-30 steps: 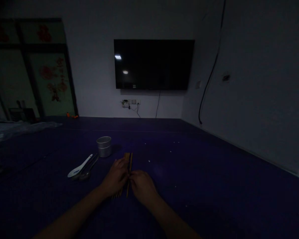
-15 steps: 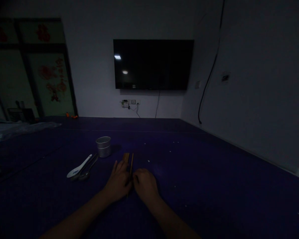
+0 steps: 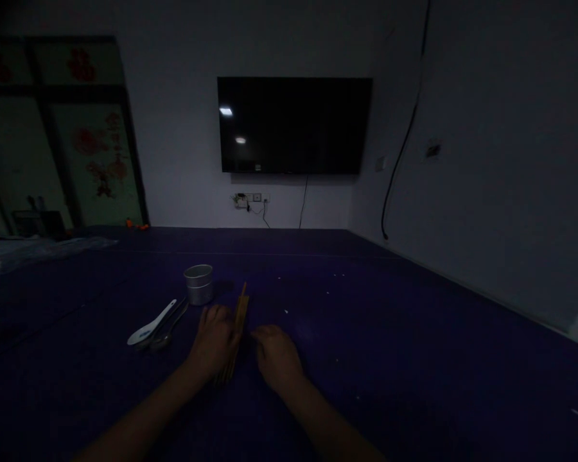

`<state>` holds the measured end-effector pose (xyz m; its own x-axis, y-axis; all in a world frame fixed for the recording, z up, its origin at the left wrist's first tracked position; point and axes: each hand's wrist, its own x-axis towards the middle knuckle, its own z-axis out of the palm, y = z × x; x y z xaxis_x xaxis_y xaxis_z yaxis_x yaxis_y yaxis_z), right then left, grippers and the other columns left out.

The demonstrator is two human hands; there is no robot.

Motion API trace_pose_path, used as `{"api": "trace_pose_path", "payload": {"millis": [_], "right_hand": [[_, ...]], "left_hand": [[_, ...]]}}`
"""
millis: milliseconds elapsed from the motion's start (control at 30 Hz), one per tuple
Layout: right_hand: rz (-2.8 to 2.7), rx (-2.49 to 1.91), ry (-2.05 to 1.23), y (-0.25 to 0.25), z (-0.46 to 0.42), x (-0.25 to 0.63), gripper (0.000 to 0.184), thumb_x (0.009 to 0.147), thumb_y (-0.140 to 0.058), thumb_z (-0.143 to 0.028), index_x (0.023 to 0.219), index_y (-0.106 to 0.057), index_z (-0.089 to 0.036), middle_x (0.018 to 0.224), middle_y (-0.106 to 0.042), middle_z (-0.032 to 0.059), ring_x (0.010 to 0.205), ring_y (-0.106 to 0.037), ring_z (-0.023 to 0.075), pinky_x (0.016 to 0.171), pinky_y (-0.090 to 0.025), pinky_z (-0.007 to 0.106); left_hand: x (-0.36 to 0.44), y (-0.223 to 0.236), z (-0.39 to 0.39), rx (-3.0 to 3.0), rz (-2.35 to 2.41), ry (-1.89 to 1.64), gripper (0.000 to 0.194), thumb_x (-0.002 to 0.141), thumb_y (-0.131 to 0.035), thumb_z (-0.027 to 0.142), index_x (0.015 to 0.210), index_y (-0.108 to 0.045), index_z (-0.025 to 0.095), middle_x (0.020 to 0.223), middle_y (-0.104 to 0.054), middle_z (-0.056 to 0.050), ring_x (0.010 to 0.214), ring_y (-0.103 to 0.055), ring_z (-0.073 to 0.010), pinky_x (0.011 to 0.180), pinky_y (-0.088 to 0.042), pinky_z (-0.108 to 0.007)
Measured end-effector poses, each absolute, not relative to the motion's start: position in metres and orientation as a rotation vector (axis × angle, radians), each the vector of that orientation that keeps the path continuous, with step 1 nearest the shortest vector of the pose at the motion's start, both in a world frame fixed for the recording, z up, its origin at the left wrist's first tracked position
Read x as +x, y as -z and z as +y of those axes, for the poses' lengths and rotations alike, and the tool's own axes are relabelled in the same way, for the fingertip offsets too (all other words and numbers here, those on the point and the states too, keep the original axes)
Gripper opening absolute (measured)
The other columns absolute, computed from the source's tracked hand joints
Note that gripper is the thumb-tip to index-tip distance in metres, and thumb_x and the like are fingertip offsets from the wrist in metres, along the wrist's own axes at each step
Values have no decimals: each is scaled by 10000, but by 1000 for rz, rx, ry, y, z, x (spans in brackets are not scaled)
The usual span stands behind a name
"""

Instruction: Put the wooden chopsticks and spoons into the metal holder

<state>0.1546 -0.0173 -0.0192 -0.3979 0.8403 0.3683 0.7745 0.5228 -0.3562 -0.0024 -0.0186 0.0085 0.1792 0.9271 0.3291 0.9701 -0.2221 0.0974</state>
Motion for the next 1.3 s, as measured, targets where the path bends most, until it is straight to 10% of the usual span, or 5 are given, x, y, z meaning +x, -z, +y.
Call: {"api": "trace_pose_path", "payload": {"millis": [300, 1300], "right_hand": [[-2551, -1168, -201, 17, -31, 146, 419, 885, -398, -194, 1280, -524, -254, 1459, -380, 68, 1352, -297, 267, 1071, -278, 481], [-2518, -1153, -143, 17, -31, 146, 354, 918, -366, -222, 1206, -571, -230, 1388, -476, 83, 1299, -388, 251, 1050, -312, 464]], "left_hand": [[-19, -5, -15, -2276, -1896, 372, 354, 866, -373, 268, 942, -699, 153, 1075, -597, -137, 1172, -440, -308, 1049, -244, -536], [-9, -2, -21, -2370, -1816, 451, 344, 854, -380, 244, 1033, -669, 190, 1081, -600, -113, 1101, -463, -278, 1060, -229, -526]]}}
